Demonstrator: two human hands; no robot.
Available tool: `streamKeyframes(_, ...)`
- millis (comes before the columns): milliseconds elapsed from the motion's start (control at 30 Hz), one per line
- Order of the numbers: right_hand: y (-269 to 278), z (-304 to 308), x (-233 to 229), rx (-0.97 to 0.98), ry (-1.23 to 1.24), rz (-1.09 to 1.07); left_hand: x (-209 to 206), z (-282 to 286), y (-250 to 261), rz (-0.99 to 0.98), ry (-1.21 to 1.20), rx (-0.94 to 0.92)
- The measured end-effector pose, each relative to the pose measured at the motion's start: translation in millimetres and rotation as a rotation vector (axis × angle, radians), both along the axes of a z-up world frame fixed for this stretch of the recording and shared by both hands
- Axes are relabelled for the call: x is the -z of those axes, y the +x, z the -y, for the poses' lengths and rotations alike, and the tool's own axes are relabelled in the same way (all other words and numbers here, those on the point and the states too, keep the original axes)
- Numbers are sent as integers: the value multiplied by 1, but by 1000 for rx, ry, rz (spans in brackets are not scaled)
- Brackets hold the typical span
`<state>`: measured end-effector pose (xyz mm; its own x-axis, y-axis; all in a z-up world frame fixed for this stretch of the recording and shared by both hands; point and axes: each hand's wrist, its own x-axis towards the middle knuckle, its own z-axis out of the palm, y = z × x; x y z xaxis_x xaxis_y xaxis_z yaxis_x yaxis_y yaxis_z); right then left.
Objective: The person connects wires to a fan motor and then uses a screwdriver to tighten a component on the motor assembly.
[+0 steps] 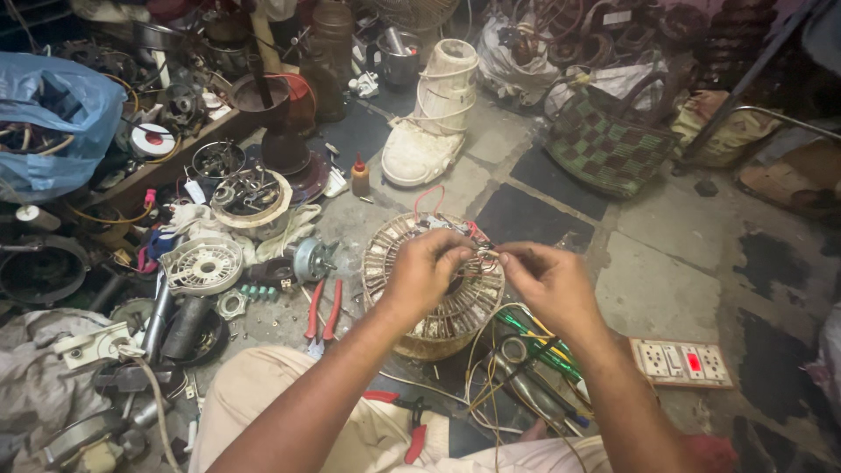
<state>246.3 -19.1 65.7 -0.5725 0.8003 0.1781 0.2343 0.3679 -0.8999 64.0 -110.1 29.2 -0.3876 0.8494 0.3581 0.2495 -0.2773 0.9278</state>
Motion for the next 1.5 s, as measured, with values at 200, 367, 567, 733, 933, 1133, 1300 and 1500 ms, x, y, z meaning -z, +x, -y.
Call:
streamKeyframes(200, -3, -10, 8, -85, -12, 120, -7, 9, 9, -227, 116, -109)
streamKeyframes(367, -7, -15, 14, -69, -21, 112, 0, 4, 9, -24, -39, -99)
streamKeyframes(567, -4, -20, 13, -88, 30, 160, 18, 4, -1, -119, 95, -17)
streamKeyframes(733, -2, -12, 6, -91, 21, 140, 30, -3, -3, 226, -91, 113)
streamKeyframes(933, -2, 4, -5, -49, 48, 117, 41, -8, -4, 397, -97, 172)
streamKeyframes(1133, -4, 8, -4, -35, 55, 84, 44, -11, -6, 531, -127, 199)
streamKeyframes(1300, -4, 6, 11, 60, 112, 168, 42, -14, -14, 706, -102, 223)
streamKeyframes(1500, -4, 27, -15, -126, 523, 176, 43, -7, -25, 621, -33, 254)
